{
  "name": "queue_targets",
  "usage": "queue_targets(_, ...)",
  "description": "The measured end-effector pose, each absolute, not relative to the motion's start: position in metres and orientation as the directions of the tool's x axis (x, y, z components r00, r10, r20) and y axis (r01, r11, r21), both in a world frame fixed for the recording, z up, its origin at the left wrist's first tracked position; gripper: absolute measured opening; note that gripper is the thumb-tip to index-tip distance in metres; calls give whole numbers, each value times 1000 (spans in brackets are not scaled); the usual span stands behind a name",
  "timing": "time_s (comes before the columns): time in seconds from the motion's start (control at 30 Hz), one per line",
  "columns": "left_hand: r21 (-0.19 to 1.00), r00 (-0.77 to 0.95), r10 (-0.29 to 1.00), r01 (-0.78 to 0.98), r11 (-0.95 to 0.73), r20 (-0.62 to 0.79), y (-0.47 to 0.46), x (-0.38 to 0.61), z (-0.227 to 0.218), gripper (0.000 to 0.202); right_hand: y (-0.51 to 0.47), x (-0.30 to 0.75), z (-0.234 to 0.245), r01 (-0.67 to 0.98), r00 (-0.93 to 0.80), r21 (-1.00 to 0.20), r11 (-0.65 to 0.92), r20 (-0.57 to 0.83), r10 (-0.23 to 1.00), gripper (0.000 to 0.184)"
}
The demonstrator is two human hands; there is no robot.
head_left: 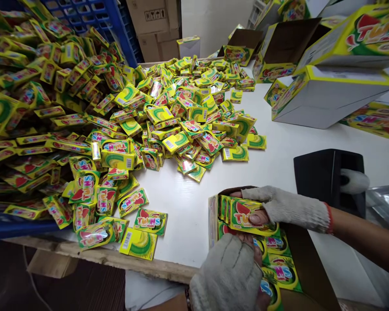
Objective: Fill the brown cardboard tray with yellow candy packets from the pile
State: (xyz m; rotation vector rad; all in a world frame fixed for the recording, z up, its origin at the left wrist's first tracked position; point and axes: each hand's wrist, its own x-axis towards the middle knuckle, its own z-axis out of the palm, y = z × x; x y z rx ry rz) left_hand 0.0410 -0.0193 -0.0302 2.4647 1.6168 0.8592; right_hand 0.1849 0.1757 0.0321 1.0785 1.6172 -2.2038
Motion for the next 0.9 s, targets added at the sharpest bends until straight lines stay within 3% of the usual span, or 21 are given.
queue_targets(0.13,394,227,867,820,-416,444,-18,42,-28,41,170,184,41,662,-611,-718,-215,-683,400,72)
queue_targets(0.23,390,235,865,818,-422,443,-18,41,-26,43,169,169,46,754,-575,-657,1,-658,486,54)
queue_targets(0.4,317,298,804,805,-502,515,-15,34,-27,47,164,139,58,883,-460,-292,367,-695,552,35)
queue_targets(0.47,310,311,802,803,-509,510,-15,34,-28,47,158,134,61,885,-407,-121,449,-669,622,34)
queue_targets(0.53,336,313,818,796,-503,482,-15,34,-26,50,152,133,61,877,-397,-48,479,-633,665,32)
queue_targets(0.63,436,298,837,745,-504,458,-16,32,-18,53,145,139,58,870,-461,-131,476,-563,687,28)
queue_targets(0.77,637,146,851,603,-481,505,-17,14,-7,52,134,168,57,870,-430,-428,246,-412,804,30)
queue_targets(0.83,773,-64,908,552,-314,415,-12,3,-7,55,123,184,55,790,-341,-607,81,-327,881,32)
queue_targets(0.9,904,-277,941,422,-62,194,-1,-2,-12,58,110,192,48,696,-262,-717,-30,-293,920,38)
